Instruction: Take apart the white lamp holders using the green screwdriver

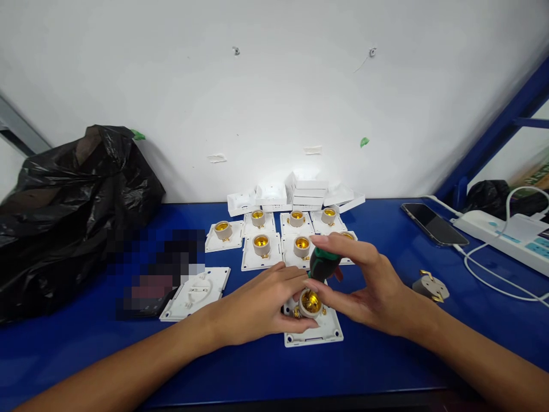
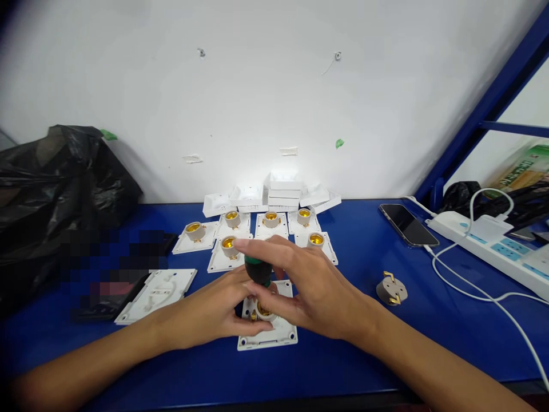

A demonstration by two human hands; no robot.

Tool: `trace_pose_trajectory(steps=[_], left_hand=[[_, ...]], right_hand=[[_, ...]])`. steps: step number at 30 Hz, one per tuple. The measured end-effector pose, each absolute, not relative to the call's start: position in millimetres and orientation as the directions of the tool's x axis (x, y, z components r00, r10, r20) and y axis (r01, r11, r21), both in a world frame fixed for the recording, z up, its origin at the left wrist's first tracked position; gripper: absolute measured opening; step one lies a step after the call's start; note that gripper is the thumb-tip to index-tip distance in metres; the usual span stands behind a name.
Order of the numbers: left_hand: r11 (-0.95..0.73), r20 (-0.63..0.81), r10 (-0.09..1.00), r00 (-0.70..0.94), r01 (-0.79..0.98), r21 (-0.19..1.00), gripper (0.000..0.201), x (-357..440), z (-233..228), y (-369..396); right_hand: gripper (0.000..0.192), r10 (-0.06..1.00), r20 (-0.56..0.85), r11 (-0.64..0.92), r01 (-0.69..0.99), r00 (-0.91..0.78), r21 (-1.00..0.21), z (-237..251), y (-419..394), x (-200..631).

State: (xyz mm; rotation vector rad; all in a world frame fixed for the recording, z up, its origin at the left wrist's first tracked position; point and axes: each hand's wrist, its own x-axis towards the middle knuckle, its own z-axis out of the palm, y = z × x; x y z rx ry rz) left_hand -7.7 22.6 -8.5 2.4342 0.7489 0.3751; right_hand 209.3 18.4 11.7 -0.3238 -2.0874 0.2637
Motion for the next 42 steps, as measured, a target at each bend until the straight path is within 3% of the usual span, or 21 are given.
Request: trace_pose_trajectory(steps=[14, 20, 24, 28, 42], left_hand=[[-0.711, 0.131, 0.584, 0.801, 0.427, 0.559, 0.027, -7.4, -7.4, 21.9], [-0.710, 0.148, 0.564, 0.812, 0.386, 0.589, 0.030, -7.2, -5.0, 22.0], [-0.689, 0.113, 0.581, 0.806, 0.413, 0.596, 0.036, -7.0, -6.4, 21.5], [-0.680, 0.084, 0.589, 0.804, 0.436, 0.590, 0.030, -7.1, -7.7, 21.6], [-0.682, 0.083, 0.588, 0.805, 0.438, 0.585, 0.027, -6.9, -7.3, 22.1]], right_hand=[[0.072, 0.367, 0.791, 0.927, 0.122, -0.490, -0.355, 8.5, 17.4, 209.4], [0.074, 0.430, 0.761, 0.900, 0.169, -0.485, -0.401, 6.3, 15.8, 212.6], [0.073, 0.391, 0.772, 0.918, 0.144, -0.501, -0.371, 8.4, 17.7, 211.8], [0.074, 0.351, 0.793, 0.932, 0.106, -0.498, -0.346, 9.1, 19.6, 210.3], [0.081, 0.381, 0.777, 0.921, 0.132, -0.501, -0.367, 5.8, 17.5, 211.7]])
